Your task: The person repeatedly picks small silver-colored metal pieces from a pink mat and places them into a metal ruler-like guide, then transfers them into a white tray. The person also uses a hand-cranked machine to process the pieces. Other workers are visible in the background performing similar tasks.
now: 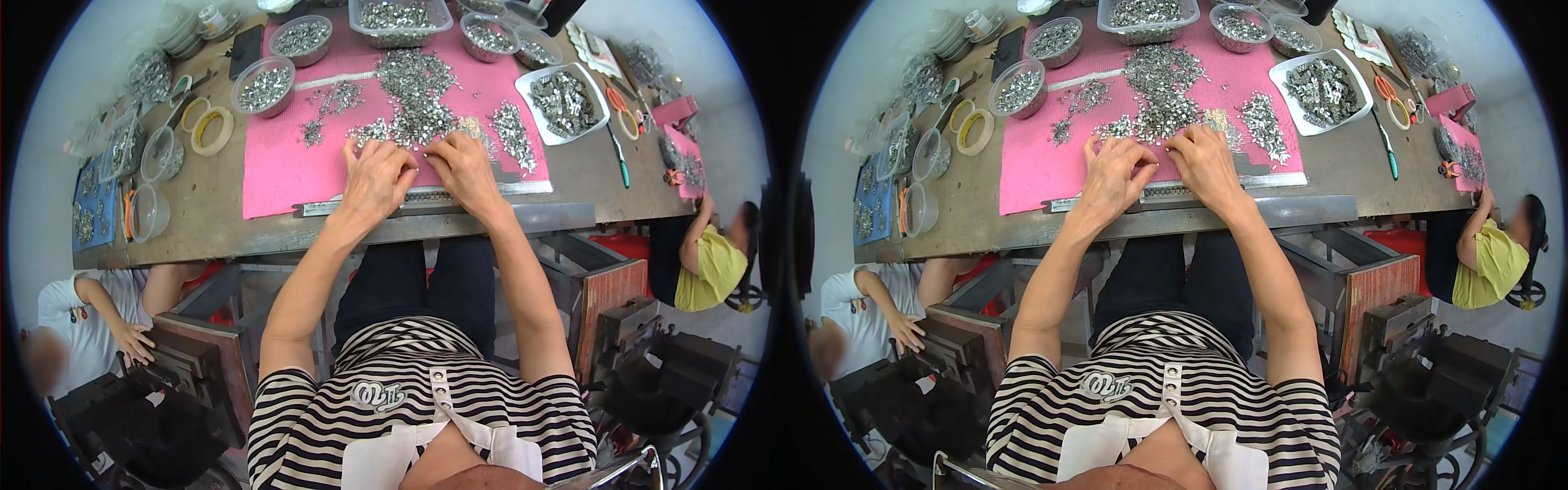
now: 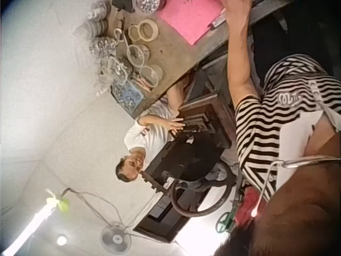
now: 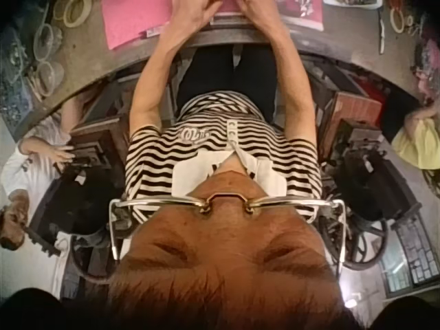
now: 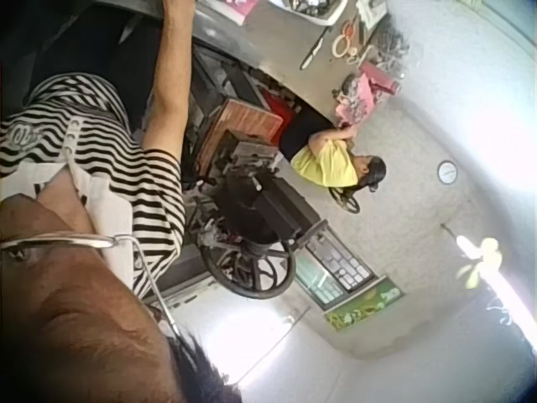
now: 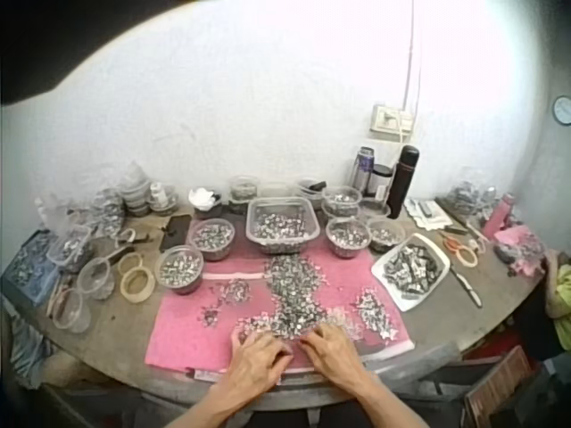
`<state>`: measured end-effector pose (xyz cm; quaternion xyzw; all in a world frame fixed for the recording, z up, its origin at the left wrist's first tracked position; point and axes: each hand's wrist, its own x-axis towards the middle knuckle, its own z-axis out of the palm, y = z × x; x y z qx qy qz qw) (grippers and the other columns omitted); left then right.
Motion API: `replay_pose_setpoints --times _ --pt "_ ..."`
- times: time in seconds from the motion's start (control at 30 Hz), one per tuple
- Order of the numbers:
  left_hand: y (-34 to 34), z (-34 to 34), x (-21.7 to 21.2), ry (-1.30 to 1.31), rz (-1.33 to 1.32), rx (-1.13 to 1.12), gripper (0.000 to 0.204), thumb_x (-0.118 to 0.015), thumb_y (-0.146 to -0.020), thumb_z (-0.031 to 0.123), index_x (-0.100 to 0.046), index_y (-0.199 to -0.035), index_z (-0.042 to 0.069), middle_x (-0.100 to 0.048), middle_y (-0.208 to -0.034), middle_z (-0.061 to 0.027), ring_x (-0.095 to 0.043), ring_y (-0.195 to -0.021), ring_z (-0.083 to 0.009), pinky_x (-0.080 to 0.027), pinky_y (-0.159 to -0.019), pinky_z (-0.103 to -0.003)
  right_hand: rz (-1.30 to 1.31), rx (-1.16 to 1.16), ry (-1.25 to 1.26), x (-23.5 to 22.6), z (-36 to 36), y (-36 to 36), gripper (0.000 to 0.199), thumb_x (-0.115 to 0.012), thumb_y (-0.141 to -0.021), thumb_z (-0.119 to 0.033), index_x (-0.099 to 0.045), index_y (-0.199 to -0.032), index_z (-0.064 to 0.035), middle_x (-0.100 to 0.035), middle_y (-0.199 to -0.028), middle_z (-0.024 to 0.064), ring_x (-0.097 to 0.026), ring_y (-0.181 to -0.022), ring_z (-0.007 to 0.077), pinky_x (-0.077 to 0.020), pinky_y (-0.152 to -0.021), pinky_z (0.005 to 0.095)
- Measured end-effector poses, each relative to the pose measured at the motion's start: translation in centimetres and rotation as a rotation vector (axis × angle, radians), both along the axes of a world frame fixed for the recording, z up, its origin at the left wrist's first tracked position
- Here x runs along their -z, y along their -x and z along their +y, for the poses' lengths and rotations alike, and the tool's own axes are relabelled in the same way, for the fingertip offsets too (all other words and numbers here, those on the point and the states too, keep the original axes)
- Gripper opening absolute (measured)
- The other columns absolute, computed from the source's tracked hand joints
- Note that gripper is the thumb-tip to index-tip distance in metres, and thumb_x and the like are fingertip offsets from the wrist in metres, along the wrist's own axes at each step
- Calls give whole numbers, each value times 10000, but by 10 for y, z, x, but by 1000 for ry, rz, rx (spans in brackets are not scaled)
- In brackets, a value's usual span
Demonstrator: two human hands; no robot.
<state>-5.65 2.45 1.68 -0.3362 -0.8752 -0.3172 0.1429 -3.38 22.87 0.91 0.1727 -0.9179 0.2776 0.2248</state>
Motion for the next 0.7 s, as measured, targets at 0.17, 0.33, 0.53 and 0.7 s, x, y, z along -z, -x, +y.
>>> replay_pose_setpoints --times 0.17,0.33,0.53,0.7 --pt "-25 -2 -5 -77 -57 59 100 -786 -854 161 -720 -912 113 -628 -842 -10 -591 -905 -214 -301 -1089 -531 26 19 -101 2 -8 10 64 -728 -892 -92 -690 -939 -73 -622 -909 83 -606 -896 287 -427 -814 421" --pt "-33 -2 3 -82 -48 67 114 -789 -848 164 -712 -911 109 -623 -831 -10 -589 -886 -214 -302 -1091 -529 8 -5 -27 -5 -7 -7 52 -699 -904 -59 -652 -924 -53 -611 -890 85 -602 -868 285 -411 -812 410" --pt "-33 -6 1 -95 -106 58 127 -782 -858 168 -735 -959 107 -672 -884 -4 -603 -904 -213 -308 -1091 -530 -140 -80 98 -20 -6 -47 48 -697 -904 -47 -651 -916 -49 -597 -865 83 -586 -846 269 -395 -799 401" --pt "-13 -7 3 -125 -4 -48 92 -758 -888 163 -744 -965 114 -693 -902 -5 -618 -932 -219 -313 -1072 -542 -114 -53 77 -17 -10 -53 70 -735 -876 -43 -671 -906 -40 -600 -872 75 -583 -834 265 -404 -804 386"
